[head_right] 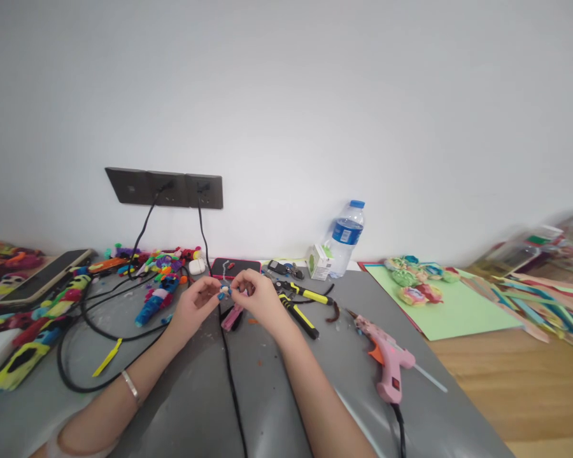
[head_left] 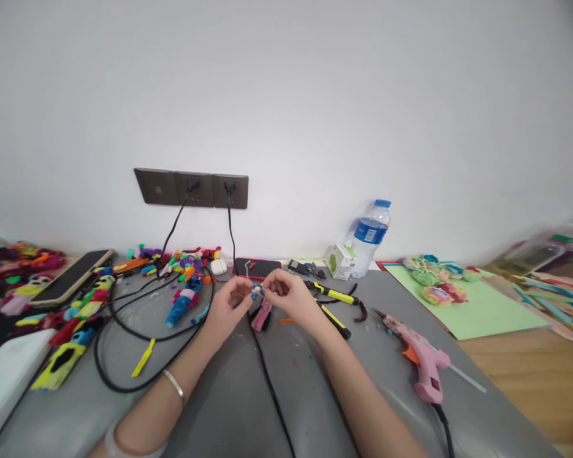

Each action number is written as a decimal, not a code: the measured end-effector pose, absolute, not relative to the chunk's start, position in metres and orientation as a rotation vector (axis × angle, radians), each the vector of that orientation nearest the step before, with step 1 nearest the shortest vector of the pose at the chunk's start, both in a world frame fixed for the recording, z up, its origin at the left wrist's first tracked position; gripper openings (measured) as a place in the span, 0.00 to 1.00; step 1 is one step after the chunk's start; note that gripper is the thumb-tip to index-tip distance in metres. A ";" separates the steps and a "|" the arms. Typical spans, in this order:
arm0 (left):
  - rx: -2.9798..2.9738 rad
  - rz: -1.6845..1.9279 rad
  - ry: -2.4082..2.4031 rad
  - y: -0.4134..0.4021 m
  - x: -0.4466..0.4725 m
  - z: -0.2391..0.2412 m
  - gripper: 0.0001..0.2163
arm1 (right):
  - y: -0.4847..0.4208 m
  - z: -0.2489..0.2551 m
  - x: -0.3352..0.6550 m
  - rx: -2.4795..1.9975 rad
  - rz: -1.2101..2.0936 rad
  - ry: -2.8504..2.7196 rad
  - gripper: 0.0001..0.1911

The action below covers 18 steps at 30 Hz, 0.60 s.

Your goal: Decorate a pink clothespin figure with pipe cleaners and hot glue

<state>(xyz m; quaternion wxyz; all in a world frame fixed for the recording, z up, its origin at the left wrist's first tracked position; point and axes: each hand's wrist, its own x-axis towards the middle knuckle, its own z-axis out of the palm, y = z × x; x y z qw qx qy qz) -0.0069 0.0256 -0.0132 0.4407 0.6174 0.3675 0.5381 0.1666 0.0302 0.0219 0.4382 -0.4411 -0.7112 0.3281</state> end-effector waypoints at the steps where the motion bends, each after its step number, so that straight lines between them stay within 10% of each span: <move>1: 1.529 1.340 0.909 0.026 -0.007 -0.013 0.08 | 0.030 0.022 0.166 -1.090 0.785 -1.773 0.02; 18: 1.498 1.394 0.908 0.027 -0.006 -0.011 0.11 | 0.026 0.024 0.163 -0.963 0.556 -1.921 0.04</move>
